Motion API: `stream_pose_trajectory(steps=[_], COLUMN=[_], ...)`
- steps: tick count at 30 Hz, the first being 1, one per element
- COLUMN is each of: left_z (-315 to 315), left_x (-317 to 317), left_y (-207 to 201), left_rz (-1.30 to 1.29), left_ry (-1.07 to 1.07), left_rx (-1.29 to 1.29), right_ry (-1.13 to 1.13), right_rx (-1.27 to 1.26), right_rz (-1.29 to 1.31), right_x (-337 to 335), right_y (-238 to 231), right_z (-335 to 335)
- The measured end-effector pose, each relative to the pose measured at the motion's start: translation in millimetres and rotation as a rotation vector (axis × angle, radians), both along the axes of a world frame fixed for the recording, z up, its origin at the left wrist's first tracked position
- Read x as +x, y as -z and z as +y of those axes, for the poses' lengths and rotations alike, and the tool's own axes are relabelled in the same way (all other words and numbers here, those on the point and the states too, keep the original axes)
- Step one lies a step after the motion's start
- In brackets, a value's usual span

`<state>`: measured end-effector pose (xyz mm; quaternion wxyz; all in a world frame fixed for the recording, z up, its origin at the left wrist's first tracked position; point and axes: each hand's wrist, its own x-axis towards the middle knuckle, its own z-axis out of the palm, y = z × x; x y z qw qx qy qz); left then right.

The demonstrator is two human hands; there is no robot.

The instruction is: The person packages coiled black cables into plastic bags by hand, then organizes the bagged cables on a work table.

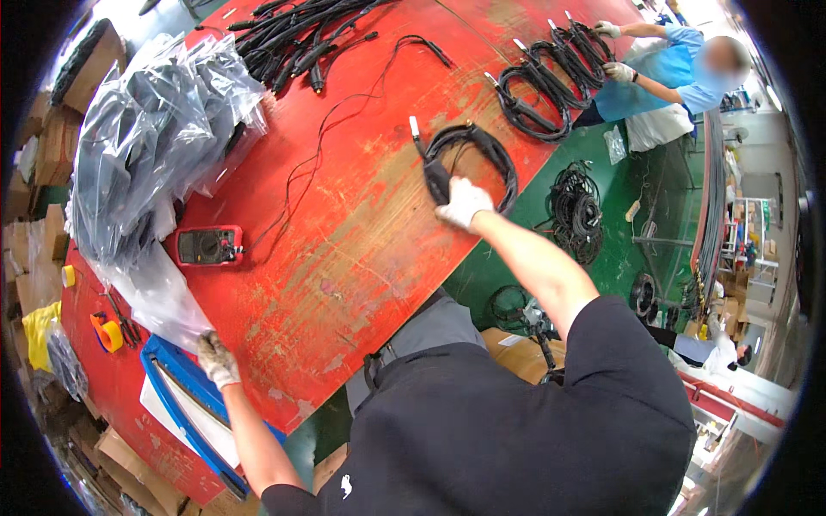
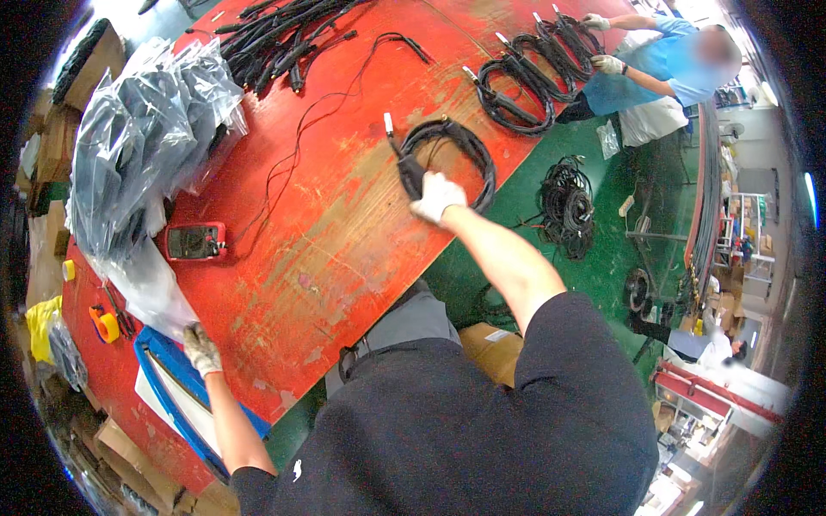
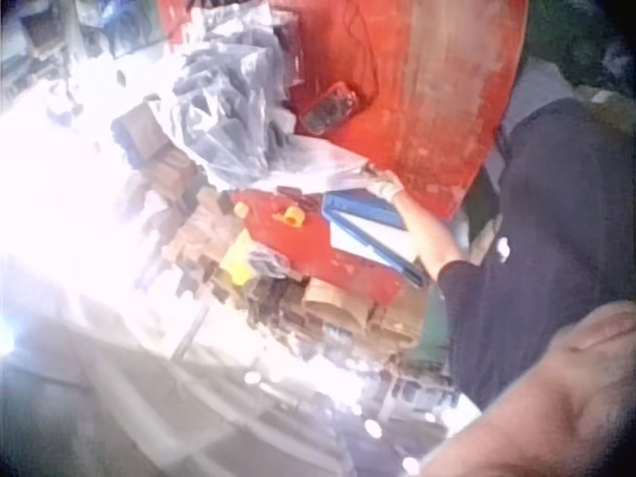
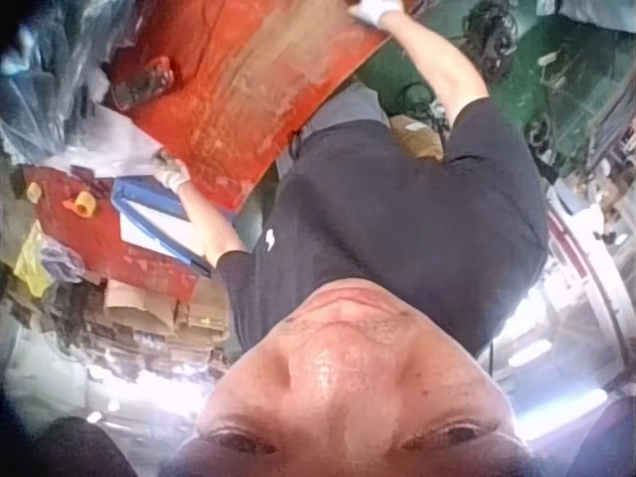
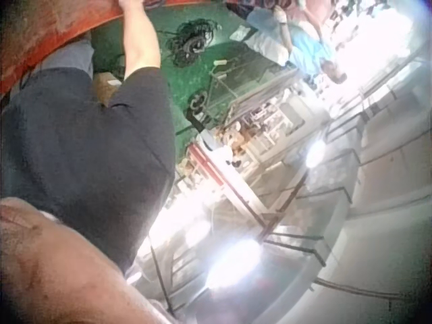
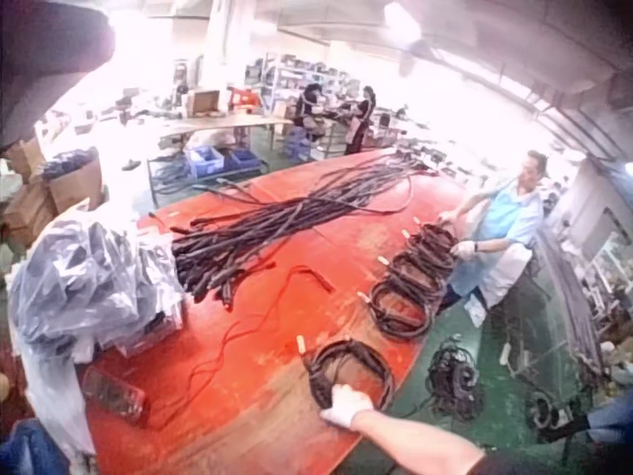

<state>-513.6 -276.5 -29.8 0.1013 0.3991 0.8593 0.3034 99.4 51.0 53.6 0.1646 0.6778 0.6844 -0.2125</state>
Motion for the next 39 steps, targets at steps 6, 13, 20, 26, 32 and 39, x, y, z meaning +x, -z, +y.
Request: stream_pose_trajectory(steps=[6,13,20,26,32,39], left_z=[14.7,17.9,-14.5,16.4,41.4,59.0], left_x=[98.5,82.2,46.7,64.1,83.2,94.4], left_y=[-56.9,-72.4,-43.5,-57.3,-109.5,-110.5], left_rz=[0.09,0.049,-0.399,-0.872,-0.088,-0.143], left_ry=[-0.049,0.022,-0.196,-0.283,0.105,0.221], left_rx=[-0.08,-0.059,0.168,0.174,-0.108,-0.161], right_ry=[-0.004,0.153,-0.13,-0.256,-0.16,0.03], right_rx=[-0.149,-0.334,-0.276,-0.293,-0.35,-0.568], right_rz=[0.032,0.3,0.41,0.339,0.798,1.063], right_x=[-127.7,-271.0,-321.4,-306.3,-296.4,-382.9], right_y=[21.6,24.1,29.5,7.4,-40.6,-19.0], right_z=[-108.1,-215.1,-294.8,-279.8,-198.2,-152.1])
